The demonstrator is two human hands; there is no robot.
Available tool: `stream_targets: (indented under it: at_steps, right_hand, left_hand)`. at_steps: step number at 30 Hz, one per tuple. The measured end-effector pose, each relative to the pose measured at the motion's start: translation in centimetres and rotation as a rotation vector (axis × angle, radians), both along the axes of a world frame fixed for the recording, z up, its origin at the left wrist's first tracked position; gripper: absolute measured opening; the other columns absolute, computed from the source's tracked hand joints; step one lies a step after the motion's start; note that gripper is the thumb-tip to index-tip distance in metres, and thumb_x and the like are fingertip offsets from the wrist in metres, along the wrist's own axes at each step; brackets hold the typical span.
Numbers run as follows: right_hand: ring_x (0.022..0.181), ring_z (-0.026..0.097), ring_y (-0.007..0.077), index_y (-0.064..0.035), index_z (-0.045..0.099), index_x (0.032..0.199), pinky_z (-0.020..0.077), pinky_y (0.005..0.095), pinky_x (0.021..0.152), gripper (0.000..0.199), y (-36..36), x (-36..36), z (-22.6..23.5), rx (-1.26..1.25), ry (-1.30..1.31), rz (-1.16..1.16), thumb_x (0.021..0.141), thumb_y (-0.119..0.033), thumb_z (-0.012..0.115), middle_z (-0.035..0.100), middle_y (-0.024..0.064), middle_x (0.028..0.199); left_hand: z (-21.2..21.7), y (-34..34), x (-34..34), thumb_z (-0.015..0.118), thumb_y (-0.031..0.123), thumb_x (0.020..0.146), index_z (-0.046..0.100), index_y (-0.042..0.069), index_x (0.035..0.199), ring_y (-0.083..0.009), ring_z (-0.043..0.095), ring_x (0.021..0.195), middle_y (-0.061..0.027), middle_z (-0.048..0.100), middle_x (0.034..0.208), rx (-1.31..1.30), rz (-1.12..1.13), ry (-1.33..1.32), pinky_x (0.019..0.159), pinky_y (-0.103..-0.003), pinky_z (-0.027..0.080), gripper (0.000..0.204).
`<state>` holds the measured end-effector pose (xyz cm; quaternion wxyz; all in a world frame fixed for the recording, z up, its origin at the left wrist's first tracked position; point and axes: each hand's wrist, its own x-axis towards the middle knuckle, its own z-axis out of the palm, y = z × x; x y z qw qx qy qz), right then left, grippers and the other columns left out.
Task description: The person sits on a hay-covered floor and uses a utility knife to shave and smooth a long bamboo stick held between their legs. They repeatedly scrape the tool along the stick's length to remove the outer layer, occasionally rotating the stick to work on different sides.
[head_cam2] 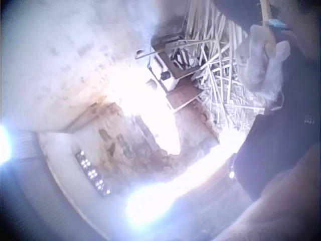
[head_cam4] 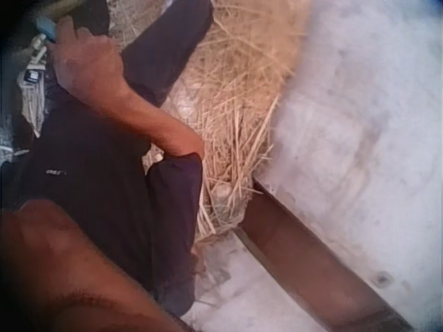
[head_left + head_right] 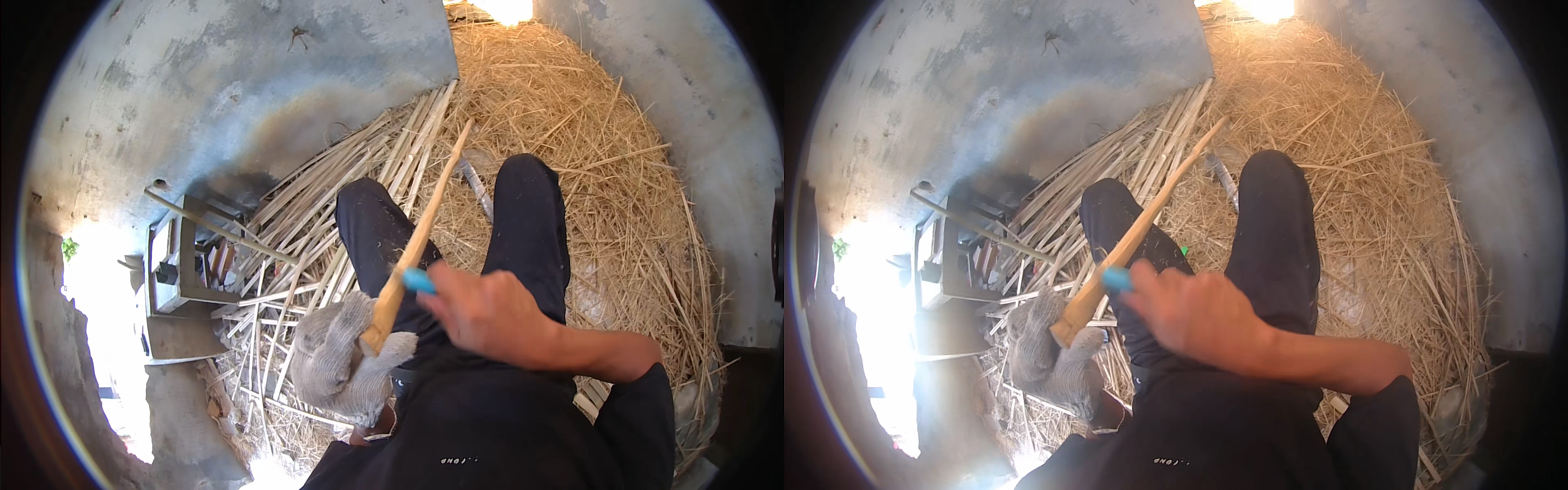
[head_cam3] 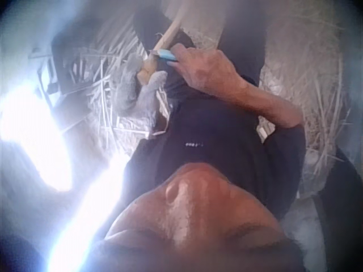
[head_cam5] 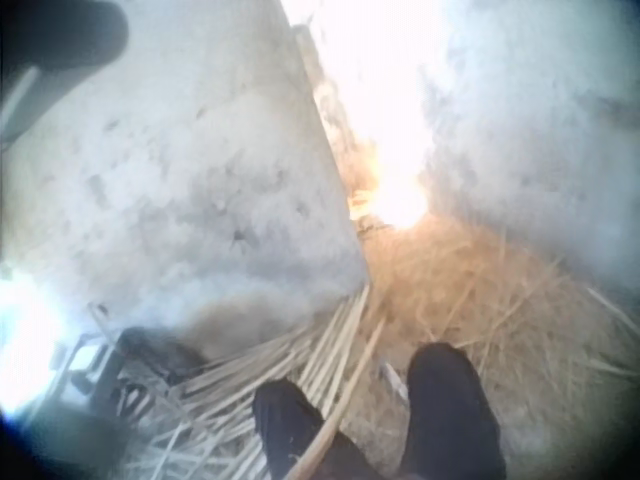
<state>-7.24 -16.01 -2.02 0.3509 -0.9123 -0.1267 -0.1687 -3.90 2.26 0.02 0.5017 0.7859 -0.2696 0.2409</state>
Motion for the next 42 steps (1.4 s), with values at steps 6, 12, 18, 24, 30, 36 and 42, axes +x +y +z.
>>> stream_targets:
  at_steps: [6, 12, 18, 24, 30, 36, 42]
  right_hand:
    - [0.049, 0.06, 0.0322, -0.0041, 0.05, 0.09, 0.0457, 0.0412, 0.041, 0.025, -0.4, 0.4, 1.2, -0.056, 0.072, 0.002, 0.095, -0.024, 0.064, 0.058, 0.0132, 0.062]
    - [0.046, 0.06, 0.0296, -0.0045, 0.049, 0.093, 0.0492, 0.0414, 0.042, 0.024, -1.9, 1.3, -0.6, -0.003, 0.13, -0.033, 0.099, -0.027, 0.055, 0.056, 0.0117, 0.055]
    - [0.043, 0.059, 0.0292, -0.0032, 0.05, 0.095, 0.0479, 0.0425, 0.04, 0.024, -1.7, 2.3, -1.9, 0.045, 0.08, -0.017, 0.099, -0.027, 0.055, 0.055, 0.0094, 0.054]
    - [0.045, 0.058, 0.0281, -0.0047, 0.05, 0.093, 0.0473, 0.0422, 0.042, 0.023, -0.6, 2.5, -1.9, 0.126, -0.061, 0.027, 0.096, -0.025, 0.061, 0.052, 0.0114, 0.054]
    - [0.049, 0.06, 0.034, -0.0036, 0.052, 0.094, 0.0472, 0.0424, 0.043, 0.02, 0.2, 2.0, -0.6, 0.098, 0.018, 0.121, 0.093, -0.018, 0.066, 0.056, 0.015, 0.058]
    - [0.05, 0.06, 0.0337, -0.0041, 0.051, 0.094, 0.0472, 0.0435, 0.044, 0.021, -2.2, 5.1, -4.7, 0.035, 0.196, -0.096, 0.095, -0.022, 0.063, 0.056, 0.0142, 0.058]
    - [0.046, 0.06, 0.0301, -0.0065, 0.05, 0.094, 0.0472, 0.0412, 0.041, 0.022, 0.7, 4.2, -3.8, 0.127, -0.073, 0.074, 0.096, -0.026, 0.061, 0.056, 0.0082, 0.056]
  left_hand:
    - [-0.6, 0.5, 0.2, 0.094, 0.014, 0.049, 0.072, 0.0, 0.106, -0.0272, 0.066, 0.083, -0.0169, 0.068, 0.095, -0.058, -0.01, 0.001, 0.068, -0.033, 0.052, 0.063]
    - [-0.8, -0.3, 0.1, 0.093, 0.018, 0.053, 0.073, 0.001, 0.102, -0.027, 0.066, 0.082, -0.0141, 0.07, 0.089, -0.107, -0.013, 0.014, 0.071, -0.036, 0.052, 0.056]
    - [-0.9, -1.0, 0.8, 0.091, 0.016, 0.054, 0.073, 0.0, 0.1, -0.0273, 0.066, 0.083, -0.0135, 0.07, 0.089, -0.161, 0.129, -0.024, 0.072, -0.036, 0.053, 0.052]
    - [-1.1, -1.1, 0.9, 0.087, 0.012, 0.056, 0.073, -0.001, 0.099, -0.0275, 0.066, 0.085, -0.0138, 0.069, 0.091, -0.204, 0.171, -0.009, 0.072, -0.037, 0.053, 0.047]
    - [-1.2, -0.6, 1.1, 0.083, 0.007, 0.059, 0.072, -0.002, 0.099, -0.0277, 0.066, 0.087, -0.0141, 0.069, 0.092, -0.234, 0.174, 0.004, 0.073, -0.038, 0.054, 0.042]
    - [-1.3, -0.5, 1.0, 0.08, 0.004, 0.06, 0.072, -0.003, 0.1, -0.0278, 0.066, 0.089, -0.0152, 0.068, 0.094, -0.267, 0.225, 0.033, 0.075, -0.037, 0.054, 0.041]
    - [-1.0, -0.6, 0.8, 0.076, 0.001, 0.059, 0.07, -0.006, 0.103, -0.0278, 0.065, 0.091, -0.0172, 0.067, 0.095, -0.386, 0.319, 0.162, 0.078, -0.036, 0.054, 0.044]
